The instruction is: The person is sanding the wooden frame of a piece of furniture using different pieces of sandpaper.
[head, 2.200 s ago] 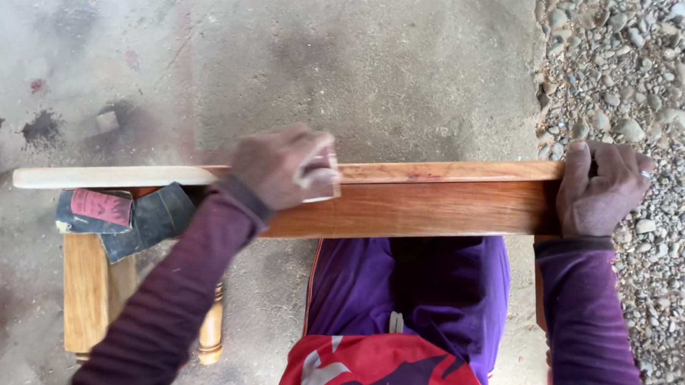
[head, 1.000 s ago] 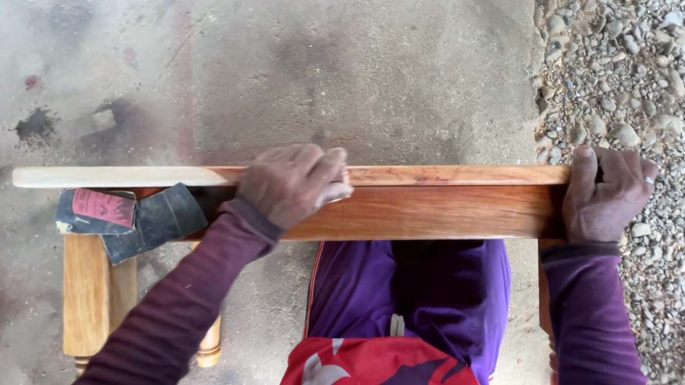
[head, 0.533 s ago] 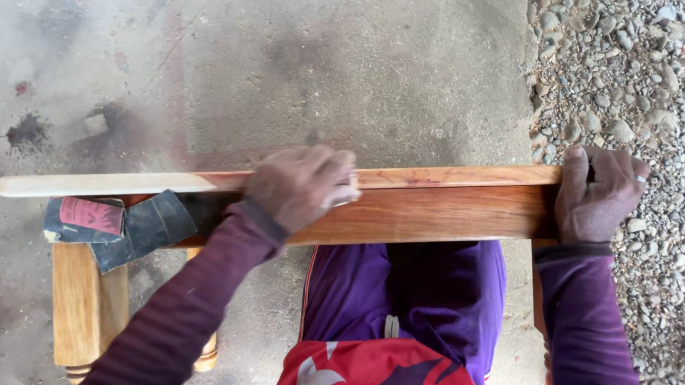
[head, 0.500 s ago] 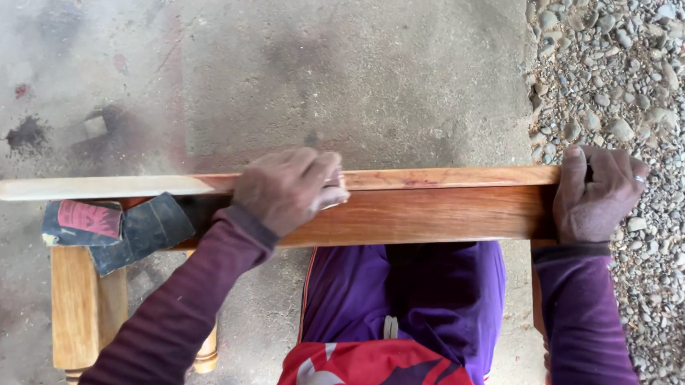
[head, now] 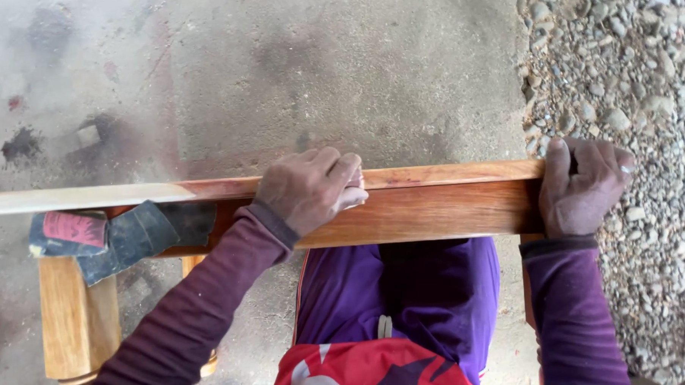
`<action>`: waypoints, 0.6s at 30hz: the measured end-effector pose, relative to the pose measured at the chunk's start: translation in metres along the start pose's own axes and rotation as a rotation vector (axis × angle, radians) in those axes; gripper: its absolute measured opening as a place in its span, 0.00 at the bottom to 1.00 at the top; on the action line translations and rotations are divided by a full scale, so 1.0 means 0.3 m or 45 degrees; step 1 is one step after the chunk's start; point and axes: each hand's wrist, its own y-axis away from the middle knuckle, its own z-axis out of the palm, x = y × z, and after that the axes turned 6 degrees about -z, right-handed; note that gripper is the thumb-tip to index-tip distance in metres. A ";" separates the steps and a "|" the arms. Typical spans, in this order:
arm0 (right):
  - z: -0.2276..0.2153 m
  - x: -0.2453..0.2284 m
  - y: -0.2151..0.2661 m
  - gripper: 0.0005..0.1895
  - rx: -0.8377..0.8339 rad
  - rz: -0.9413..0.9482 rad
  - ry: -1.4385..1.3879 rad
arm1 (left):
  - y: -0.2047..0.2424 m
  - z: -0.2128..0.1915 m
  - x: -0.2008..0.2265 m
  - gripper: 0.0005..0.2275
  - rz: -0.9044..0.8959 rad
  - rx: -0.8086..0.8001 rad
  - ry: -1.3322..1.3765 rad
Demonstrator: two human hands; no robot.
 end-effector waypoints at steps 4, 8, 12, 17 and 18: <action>0.016 0.003 -0.011 0.07 0.046 0.052 0.057 | -0.054 0.108 0.061 0.15 0.054 0.032 0.073; -0.006 0.003 0.008 0.09 0.036 0.067 0.013 | -0.110 0.127 0.120 0.16 0.047 0.087 0.225; -0.004 -0.009 -0.006 0.08 0.025 0.042 -0.106 | -0.024 0.082 0.034 0.15 0.050 -0.044 0.050; 0.003 -0.011 -0.009 0.09 0.015 0.016 -0.004 | -0.097 0.134 0.082 0.16 0.063 0.004 0.068; 0.011 -0.010 -0.017 0.09 0.038 0.028 0.011 | -0.123 0.202 0.109 0.13 0.098 0.058 0.068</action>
